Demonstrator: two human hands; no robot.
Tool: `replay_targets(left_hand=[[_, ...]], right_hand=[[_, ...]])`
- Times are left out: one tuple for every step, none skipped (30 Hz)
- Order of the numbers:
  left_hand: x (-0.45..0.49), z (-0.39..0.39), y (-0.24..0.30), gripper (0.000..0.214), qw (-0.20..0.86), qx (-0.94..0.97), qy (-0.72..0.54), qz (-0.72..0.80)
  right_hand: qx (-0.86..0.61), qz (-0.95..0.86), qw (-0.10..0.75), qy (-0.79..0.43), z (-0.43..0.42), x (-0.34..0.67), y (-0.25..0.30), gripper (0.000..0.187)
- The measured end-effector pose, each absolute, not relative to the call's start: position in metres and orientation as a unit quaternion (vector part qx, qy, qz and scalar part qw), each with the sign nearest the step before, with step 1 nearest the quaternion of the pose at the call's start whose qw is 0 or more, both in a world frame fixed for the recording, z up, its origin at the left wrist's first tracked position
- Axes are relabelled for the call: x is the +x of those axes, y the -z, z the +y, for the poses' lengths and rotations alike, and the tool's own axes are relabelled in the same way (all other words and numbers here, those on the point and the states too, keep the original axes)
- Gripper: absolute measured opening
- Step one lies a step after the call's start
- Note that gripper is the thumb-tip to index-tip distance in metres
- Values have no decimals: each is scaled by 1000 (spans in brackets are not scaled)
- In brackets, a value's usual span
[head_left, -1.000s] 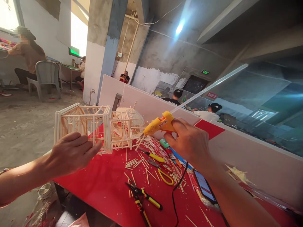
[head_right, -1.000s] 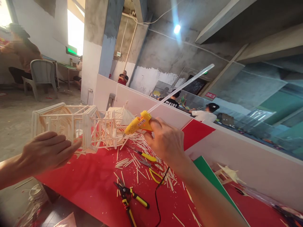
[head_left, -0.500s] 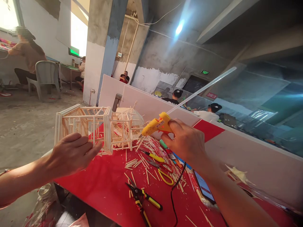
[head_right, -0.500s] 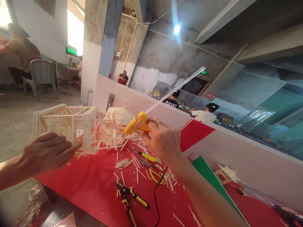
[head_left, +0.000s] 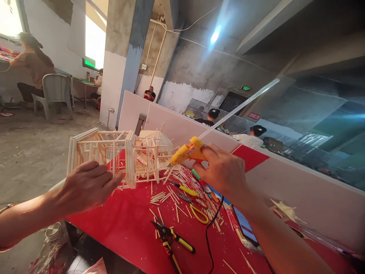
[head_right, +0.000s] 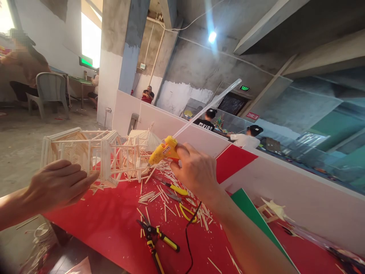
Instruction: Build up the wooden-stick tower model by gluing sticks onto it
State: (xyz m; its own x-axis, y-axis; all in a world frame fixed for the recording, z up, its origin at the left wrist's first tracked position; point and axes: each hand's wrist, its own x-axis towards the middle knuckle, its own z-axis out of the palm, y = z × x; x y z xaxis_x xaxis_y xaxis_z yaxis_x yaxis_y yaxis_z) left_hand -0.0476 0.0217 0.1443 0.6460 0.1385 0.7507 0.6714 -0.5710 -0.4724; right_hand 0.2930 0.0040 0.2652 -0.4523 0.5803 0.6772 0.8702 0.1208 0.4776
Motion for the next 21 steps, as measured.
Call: replay_targets(left_hand=[[-47,22,-145,10,391,-818,342,-248],[-47,21,-145,10,391,-818,343,-247],[-47,21,-145,11,391,-817,345,-247],[-47,21,-144,11,390,-816,347,-246],[-47,20,-144,12,390,-817,346,-247],[-47,20,-144,12,388,-818,344,-250],[-48,20,-143,12,387,-819,342,-251],[-48,20,-143,12,386,-819,342,-252],[-47,20,-144,12,386,-819,343,-252],[-47,20,-145,12,389,-818,343,-247],[-47,21,-146,12,395,-817,346,-241],[-47,21,-147,12,400,-815,348,-233],[-47,21,-149,12,404,-815,348,-226],[-48,22,-150,11,406,-815,349,-222],[-48,22,-151,10,402,-817,351,-220],[-49,22,-152,10,393,-818,356,-221],[-49,23,-152,10,381,-821,362,-223],[-49,23,-152,11,366,-825,368,-225],[-50,23,-151,13,351,-828,373,-228],[-50,24,-150,14,335,-831,378,-232],[-49,24,-148,15,320,-833,384,-235]], right_hand=[[-499,-730,163,437,4,292,-265,27],[-502,-730,162,435,4,291,-265,27],[-504,-729,162,433,3,291,-265,27],[-505,-729,163,433,3,290,-265,27],[-504,-729,165,432,3,289,-265,26],[-503,-729,168,433,2,289,-265,26],[-501,-728,172,434,2,289,-265,25],[-499,-727,176,437,1,289,-265,25],[-496,-728,179,439,1,290,-265,25],[-491,-728,182,441,1,290,-264,24],[-487,-729,186,444,1,291,-264,24],[-483,-730,188,447,1,292,-264,24],[-480,-730,189,449,0,293,-264,24],[-479,-730,192,449,0,294,-264,23],[-480,-729,194,448,-1,295,-264,23],[-481,-728,199,446,-1,295,-264,24],[-484,-728,204,442,-2,295,-264,25],[-488,-726,212,436,-3,296,-264,26],[-495,-723,222,428,-4,296,-264,28],[-506,-719,232,417,-4,295,-263,30],[-520,-714,243,402,-5,295,-263,32]])
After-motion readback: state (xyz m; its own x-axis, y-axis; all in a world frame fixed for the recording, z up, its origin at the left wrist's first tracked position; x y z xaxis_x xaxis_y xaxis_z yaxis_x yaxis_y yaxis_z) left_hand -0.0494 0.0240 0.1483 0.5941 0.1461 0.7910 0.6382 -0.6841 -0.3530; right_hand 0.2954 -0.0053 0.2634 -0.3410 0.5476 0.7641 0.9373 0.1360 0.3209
